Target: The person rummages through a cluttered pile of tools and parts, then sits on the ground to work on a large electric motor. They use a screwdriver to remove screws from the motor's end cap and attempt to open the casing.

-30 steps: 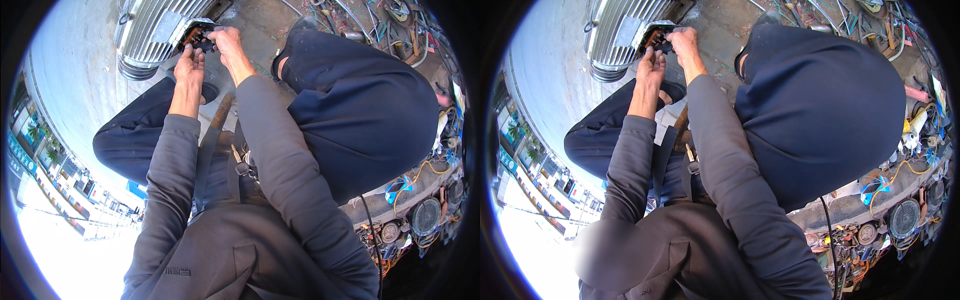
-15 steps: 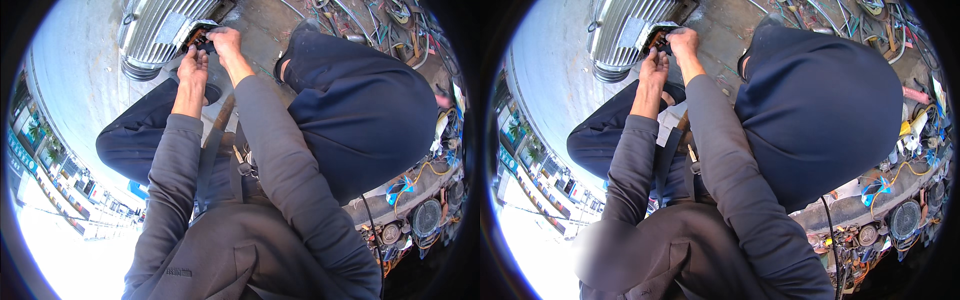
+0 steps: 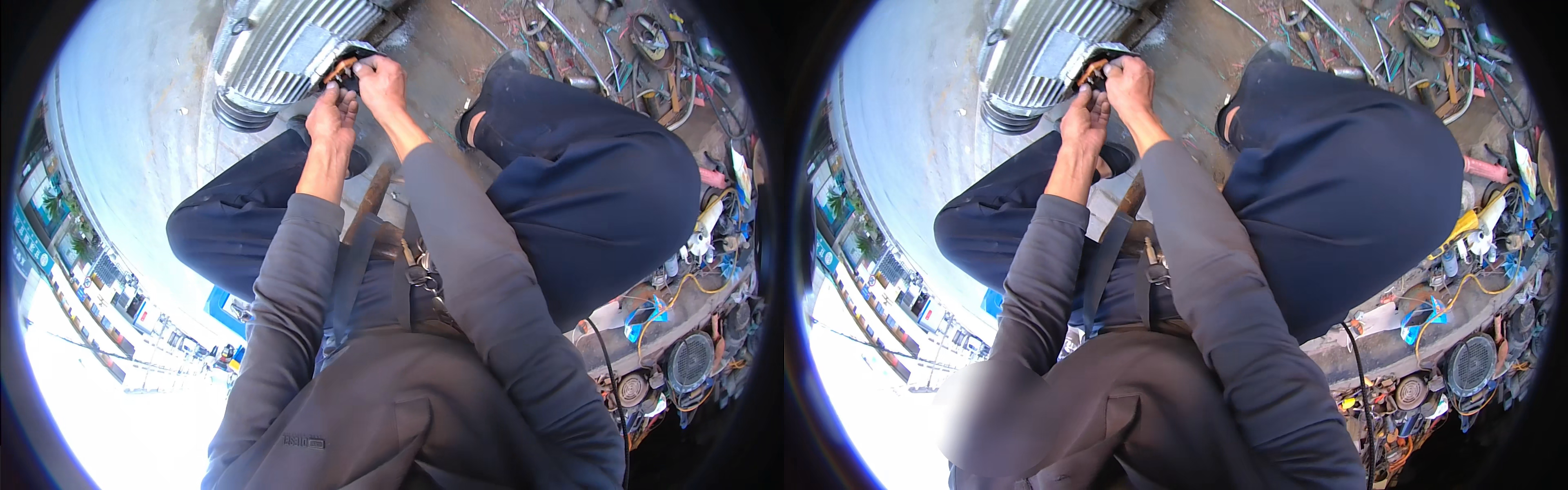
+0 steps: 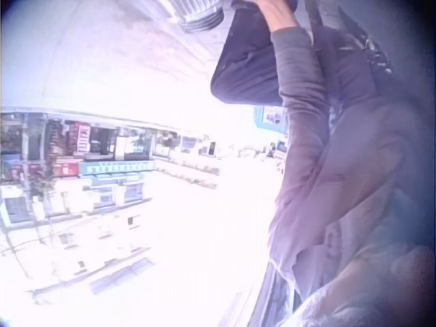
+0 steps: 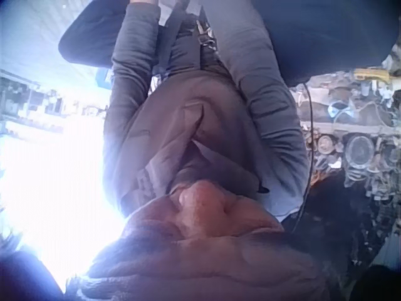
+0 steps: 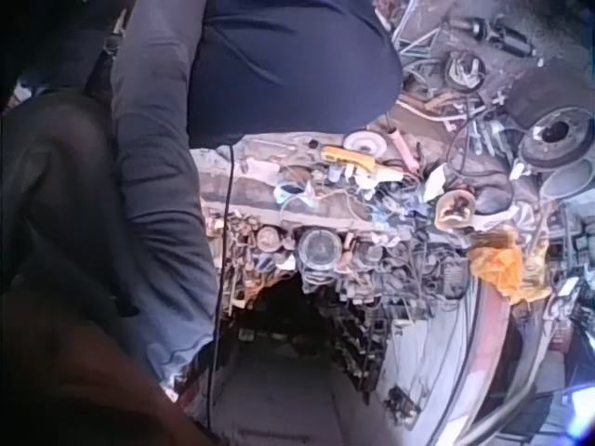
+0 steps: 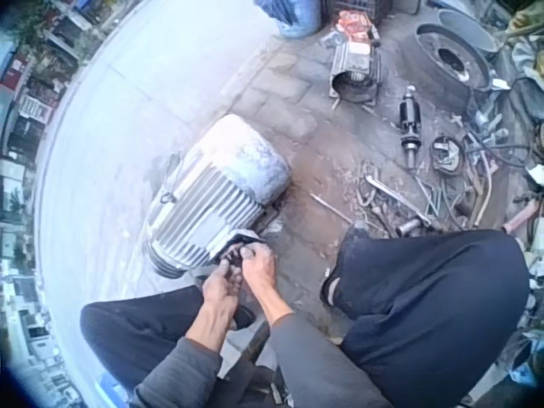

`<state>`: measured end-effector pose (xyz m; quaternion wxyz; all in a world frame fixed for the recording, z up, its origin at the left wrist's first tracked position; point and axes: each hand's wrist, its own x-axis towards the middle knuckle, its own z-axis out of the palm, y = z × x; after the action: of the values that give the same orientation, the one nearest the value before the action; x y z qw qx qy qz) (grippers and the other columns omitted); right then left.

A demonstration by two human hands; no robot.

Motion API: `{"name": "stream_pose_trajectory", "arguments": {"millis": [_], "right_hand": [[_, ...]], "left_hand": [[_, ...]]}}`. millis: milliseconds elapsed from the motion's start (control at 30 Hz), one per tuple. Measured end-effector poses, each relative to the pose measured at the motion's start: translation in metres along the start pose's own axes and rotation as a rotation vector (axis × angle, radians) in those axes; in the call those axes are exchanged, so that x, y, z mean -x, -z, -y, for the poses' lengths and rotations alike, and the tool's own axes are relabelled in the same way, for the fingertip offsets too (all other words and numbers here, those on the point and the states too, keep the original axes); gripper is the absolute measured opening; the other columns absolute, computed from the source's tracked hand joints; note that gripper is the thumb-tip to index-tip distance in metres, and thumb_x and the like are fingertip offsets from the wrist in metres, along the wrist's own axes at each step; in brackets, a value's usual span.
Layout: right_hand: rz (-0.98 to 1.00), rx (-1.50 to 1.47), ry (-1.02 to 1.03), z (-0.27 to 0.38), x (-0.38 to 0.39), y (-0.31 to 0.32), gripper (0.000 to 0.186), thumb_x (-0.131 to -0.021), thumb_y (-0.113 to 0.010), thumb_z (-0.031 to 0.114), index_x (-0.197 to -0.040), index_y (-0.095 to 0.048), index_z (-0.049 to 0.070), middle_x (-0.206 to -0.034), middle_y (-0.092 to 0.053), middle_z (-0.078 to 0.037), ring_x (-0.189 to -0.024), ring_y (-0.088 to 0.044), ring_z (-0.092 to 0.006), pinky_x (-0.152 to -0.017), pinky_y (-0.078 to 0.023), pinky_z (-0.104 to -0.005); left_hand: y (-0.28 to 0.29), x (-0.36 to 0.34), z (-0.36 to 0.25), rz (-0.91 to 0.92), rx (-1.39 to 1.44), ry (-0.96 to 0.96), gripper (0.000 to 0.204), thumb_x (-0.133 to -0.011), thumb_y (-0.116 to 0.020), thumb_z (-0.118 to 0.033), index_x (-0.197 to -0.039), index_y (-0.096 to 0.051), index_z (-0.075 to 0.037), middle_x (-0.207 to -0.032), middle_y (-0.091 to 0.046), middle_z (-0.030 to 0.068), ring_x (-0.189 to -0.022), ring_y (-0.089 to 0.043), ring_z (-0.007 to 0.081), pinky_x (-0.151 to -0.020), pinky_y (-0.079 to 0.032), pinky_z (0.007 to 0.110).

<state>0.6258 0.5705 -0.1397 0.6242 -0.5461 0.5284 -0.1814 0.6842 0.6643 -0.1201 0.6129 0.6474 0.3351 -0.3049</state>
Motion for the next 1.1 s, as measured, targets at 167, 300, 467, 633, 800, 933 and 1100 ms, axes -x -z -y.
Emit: {"name": "stream_pose_trajectory", "arguments": {"millis": [167, 300, 467, 633, 800, 933, 1100], "right_hand": [[-0.033, 0.076, 0.207, -0.005, 0.019, 0.023, 0.016, -0.094, -0.071, 0.015, -0.099, -0.076, 0.001, -0.106, -0.072, -0.018, -0.102, -0.07, -0.0344, -0.091, -0.055, -0.0433], [0.032, 0.113, 0.208, 0.015, 0.029, 0.04, 0.018, -0.096, -0.069, 0.014, -0.104, -0.074, -0.001, -0.106, -0.072, -0.019, -0.1, -0.07, -0.0332, -0.09, -0.054, -0.0424], [0.153, 0.036, 0.321, 0.067, 0.046, 0.062, 0.015, -0.097, -0.067, 0.011, -0.101, -0.073, -0.002, -0.102, -0.07, -0.02, -0.095, -0.069, -0.0361, -0.087, -0.055, -0.0438], [0.31, 0.201, 0.574, 0.132, 0.068, 0.098, 0.018, -0.101, -0.063, 0.012, -0.107, -0.071, -0.003, -0.105, -0.065, -0.016, -0.095, -0.068, -0.0315, -0.086, -0.053, -0.0392], [0.366, 0.097, 0.565, 0.172, 0.115, 0.119, 0.025, -0.099, -0.069, 0.014, -0.117, -0.065, -0.004, -0.109, -0.064, -0.015, -0.095, -0.067, -0.0269, -0.085, -0.053, -0.0383], [0.287, 0.295, 0.674, 0.173, 0.155, 0.138, 0.035, -0.092, -0.077, 0.015, -0.117, -0.06, -0.002, -0.111, -0.062, -0.019, -0.097, -0.067, -0.0341, -0.085, -0.054, -0.0416], [0.161, 0.416, 0.683, 0.155, 0.18, 0.137, 0.029, -0.092, -0.077, 0.011, -0.112, -0.061, -0.001, -0.104, -0.063, -0.021, -0.092, -0.067, -0.0399, -0.08, -0.054, -0.0454]], "left_hand": [[-0.003, 0.021, 0.001, 0.186, 0.065, 0.002, 0.023, -0.108, -0.061, -0.021, -0.119, -0.065, 0.0, -0.102, -0.069, 0.0099, -0.09, -0.072, 0.0245, -0.079, -0.059, 0.038], [-0.008, 0.038, -0.003, 0.351, 0.107, 0.05, 0.043, -0.111, -0.057, -0.037, -0.132, -0.058, 0.0, -0.126, -0.065, 0.0155, -0.118, -0.066, 0.0304, -0.102, -0.054, 0.044], [-0.005, 0.081, -0.044, 0.56, 0.157, 0.123, 0.066, -0.104, -0.06, -0.057, -0.14, -0.055, -0.002, -0.137, -0.06, 0.0175, -0.125, -0.061, 0.0303, -0.109, -0.049, 0.044], [0.004, 0.104, -0.075, 0.774, 0.243, 0.217, 0.036, -0.105, -0.068, -0.03, -0.129, -0.064, -0.004, -0.116, -0.067, 0.0115, -0.094, -0.07, 0.0228, -0.078, -0.062, 0.034], [0.016, 0.139, -0.072, 0.868, 0.529, 0.266, 0.031, -0.107, -0.064, -0.025, -0.13, -0.064, -0.004, -0.12, -0.069, 0.0105, -0.106, -0.068, 0.0235, -0.092, -0.058, 0.038], [0.025, 0.174, -0.051, 0.947, 0.603, 0.26, 0.031, -0.106, -0.065, -0.03, -0.123, -0.068, -0.004, -0.112, -0.071, 0.0083, -0.1, -0.065, 0.0228, -0.093, -0.054, 0.037], [0.04, 0.186, -0.023, 0.708, 0.737, 0.388, 0.027, -0.104, -0.067, -0.026, -0.12, -0.068, -0.004, -0.111, -0.072, 0.0104, -0.105, -0.066, 0.0251, -0.099, -0.053, 0.039]]}}
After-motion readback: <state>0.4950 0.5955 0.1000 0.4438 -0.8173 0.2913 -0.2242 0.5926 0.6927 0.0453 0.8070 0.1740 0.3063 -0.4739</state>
